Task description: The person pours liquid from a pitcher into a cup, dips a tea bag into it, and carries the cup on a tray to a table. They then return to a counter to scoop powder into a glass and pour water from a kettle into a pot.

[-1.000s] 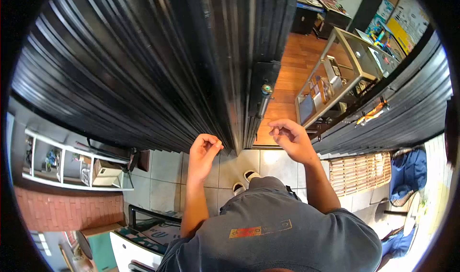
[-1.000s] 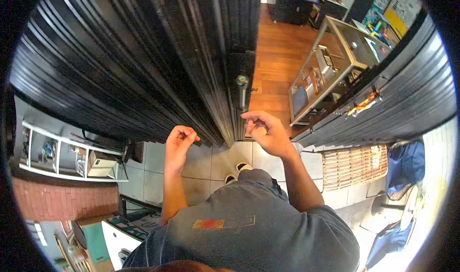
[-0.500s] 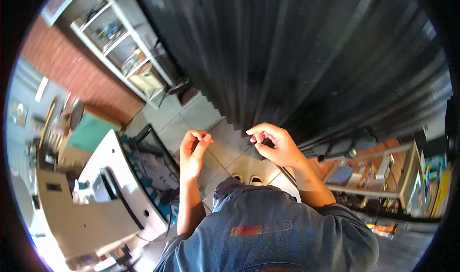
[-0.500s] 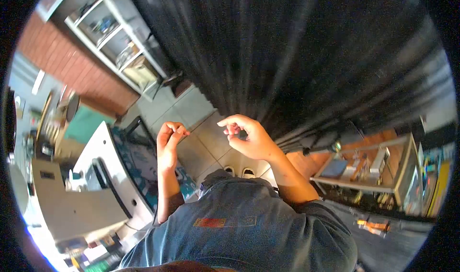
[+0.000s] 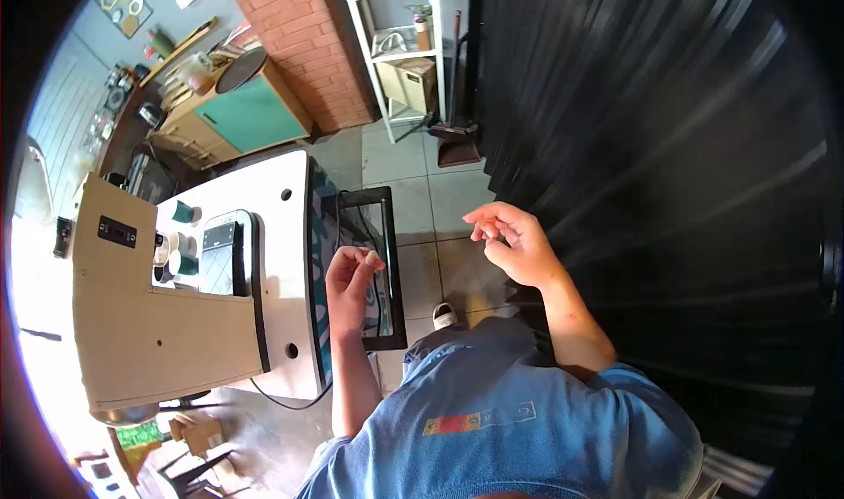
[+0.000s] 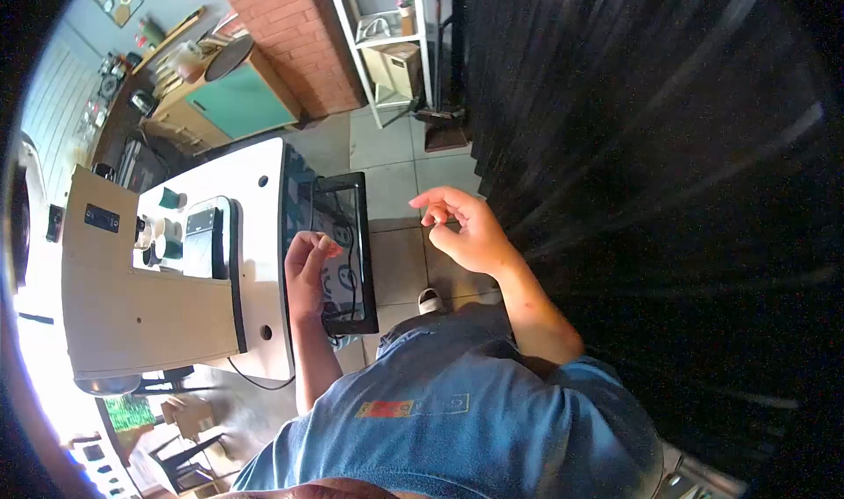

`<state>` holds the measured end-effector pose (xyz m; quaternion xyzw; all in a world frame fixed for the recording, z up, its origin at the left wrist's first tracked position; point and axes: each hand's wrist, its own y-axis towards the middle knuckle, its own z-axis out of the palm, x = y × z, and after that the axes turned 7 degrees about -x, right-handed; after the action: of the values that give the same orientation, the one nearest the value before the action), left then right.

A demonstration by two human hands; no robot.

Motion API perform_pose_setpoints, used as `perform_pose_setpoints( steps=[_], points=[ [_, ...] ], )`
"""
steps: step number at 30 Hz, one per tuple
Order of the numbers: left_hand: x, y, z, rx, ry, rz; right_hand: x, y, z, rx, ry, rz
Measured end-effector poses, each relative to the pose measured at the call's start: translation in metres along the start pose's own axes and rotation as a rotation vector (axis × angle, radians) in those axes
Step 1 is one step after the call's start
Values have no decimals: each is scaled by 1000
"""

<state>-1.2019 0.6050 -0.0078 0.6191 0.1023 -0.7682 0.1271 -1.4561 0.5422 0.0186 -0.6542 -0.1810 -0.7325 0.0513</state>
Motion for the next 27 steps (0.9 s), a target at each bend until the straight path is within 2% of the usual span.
perform_pose_setpoints(
  steps=[7, 9, 14, 18, 21, 23, 27],
  points=[
    [3, 50, 0, -143, 31, -18, -22, 95, -14, 84, 19, -2],
    [5, 55, 6, -214, 130, -17, -29, 126, -16, 82, 66, 9],
    [-10, 71, 34, -360, 44, 9, -27, 206, -11, 179, 143, -47],
    [-6, 86, 36, -330, 98, -9, -34, 255, -6, 223, 187, -74],
    [-2, 113, 36, -389, 56, -16, -45, 277, -9, 227, 173, -109],
    [-1, 139, 38, -426, 8, -28, -58, 295, -18, 234, 120, -62],
    [4, 206, 33, -349, -51, -20, -81, 338, -40, 210, 111, -47]
  ],
)
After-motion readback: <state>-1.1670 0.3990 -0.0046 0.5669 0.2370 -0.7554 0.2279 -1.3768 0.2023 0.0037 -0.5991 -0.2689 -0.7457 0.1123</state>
